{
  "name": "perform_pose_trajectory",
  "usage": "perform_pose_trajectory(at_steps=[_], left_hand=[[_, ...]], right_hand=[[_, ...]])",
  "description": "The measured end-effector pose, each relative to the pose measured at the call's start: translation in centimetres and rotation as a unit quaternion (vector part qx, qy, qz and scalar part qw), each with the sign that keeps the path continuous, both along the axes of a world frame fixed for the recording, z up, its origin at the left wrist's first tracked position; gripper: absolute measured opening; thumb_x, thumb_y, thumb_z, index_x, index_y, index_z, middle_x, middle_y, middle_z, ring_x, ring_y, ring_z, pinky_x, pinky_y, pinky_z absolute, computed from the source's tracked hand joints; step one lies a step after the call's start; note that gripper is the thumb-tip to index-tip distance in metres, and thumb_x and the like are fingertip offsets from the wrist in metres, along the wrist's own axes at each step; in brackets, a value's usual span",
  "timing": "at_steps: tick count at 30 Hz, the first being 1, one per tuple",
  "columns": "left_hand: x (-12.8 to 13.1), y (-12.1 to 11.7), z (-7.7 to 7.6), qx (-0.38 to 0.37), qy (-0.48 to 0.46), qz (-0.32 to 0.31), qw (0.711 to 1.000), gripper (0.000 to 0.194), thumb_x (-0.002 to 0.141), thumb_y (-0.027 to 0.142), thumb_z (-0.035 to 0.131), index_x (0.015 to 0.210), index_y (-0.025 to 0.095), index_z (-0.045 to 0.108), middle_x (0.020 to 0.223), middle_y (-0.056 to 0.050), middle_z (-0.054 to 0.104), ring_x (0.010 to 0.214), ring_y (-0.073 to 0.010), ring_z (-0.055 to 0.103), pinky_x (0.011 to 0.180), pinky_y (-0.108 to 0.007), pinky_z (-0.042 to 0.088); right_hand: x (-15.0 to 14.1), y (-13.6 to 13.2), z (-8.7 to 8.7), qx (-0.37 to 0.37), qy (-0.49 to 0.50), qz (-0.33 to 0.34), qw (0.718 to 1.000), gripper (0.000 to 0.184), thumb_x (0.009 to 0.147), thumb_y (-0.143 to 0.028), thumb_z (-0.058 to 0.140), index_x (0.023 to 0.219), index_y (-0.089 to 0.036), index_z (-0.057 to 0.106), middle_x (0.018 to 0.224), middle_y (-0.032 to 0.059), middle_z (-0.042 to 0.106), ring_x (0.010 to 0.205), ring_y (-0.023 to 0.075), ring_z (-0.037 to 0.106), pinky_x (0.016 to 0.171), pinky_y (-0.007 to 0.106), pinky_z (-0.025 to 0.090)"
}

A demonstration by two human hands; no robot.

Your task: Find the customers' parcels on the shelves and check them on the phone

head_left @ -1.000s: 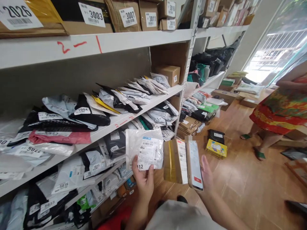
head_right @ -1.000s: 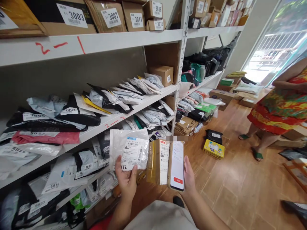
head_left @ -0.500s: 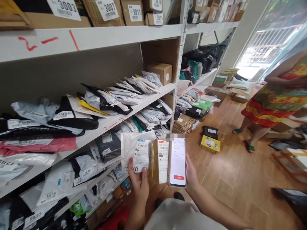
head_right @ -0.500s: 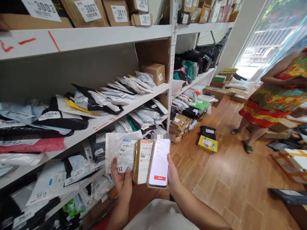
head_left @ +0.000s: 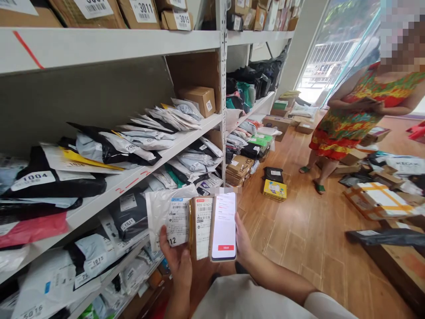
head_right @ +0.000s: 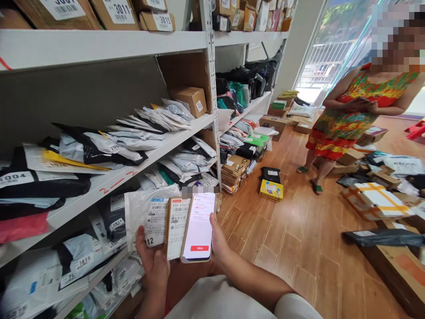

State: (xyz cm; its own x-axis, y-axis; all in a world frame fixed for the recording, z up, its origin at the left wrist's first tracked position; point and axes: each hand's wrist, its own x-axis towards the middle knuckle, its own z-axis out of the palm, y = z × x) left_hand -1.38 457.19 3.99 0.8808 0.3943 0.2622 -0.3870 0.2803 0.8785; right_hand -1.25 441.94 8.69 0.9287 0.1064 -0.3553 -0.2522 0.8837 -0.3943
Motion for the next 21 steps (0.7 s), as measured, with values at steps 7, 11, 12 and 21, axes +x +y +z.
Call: perform_pose_trajectory(at_steps=[7, 11, 12, 21], left_hand=[[0.1, -0.1, 0.1, 0.009, -0.018, 0.007, 1.0, 0.094, 0.074, 0.049, 0.077, 0.153, 0.03, 0.028, 0.155, -0.013, 0.039, 0.141, -0.0323, 0.039, 0.111, -0.045, 0.043], [-0.1, 0.6, -0.7, 0.021, -0.037, -0.012, 0.999, 0.091, 0.08, 0.042, 0.073, 0.155, 0.03, 0.022, 0.159, -0.014, 0.032, 0.145, -0.031, 0.034, 0.118, -0.05, 0.031], [-0.2, 0.7, -0.8, 0.022, -0.04, -0.017, 0.999, 0.09, 0.082, 0.041, 0.072, 0.156, 0.029, 0.021, 0.159, -0.015, 0.03, 0.145, -0.0314, 0.033, 0.119, -0.052, 0.029], [-0.5, 0.8, -0.4, 0.026, -0.061, -0.016, 0.998, 0.089, 0.083, 0.043, 0.07, 0.155, 0.028, 0.02, 0.161, -0.016, 0.025, 0.148, -0.0305, 0.028, 0.12, -0.048, 0.028]], right_hand=[[-0.2, 0.0, -0.6, -0.019, -0.007, 0.006, 1.0, 0.063, 0.063, -0.071, 0.075, 0.101, -0.02, 0.074, 0.101, 0.0091, 0.078, 0.088, 0.0289, 0.074, 0.092, 0.048, 0.055], [-0.2, 0.0, -0.3, -0.02, 0.003, -0.039, 0.999, 0.055, 0.065, -0.067, 0.076, 0.097, -0.023, 0.074, 0.101, 0.0066, 0.079, 0.091, 0.0291, 0.074, 0.092, 0.047, 0.056], [-0.2, 0.0, -0.2, -0.018, 0.003, -0.043, 0.999, 0.055, 0.064, -0.066, 0.078, 0.096, -0.022, 0.074, 0.102, 0.0067, 0.078, 0.093, 0.0294, 0.074, 0.093, 0.047, 0.056], [-0.3, -0.4, 0.0, -0.039, 0.033, -0.066, 0.997, 0.062, 0.062, -0.066, 0.078, 0.104, -0.021, 0.072, 0.1, 0.0063, 0.079, 0.096, 0.0295, 0.073, 0.098, 0.049, 0.054]])
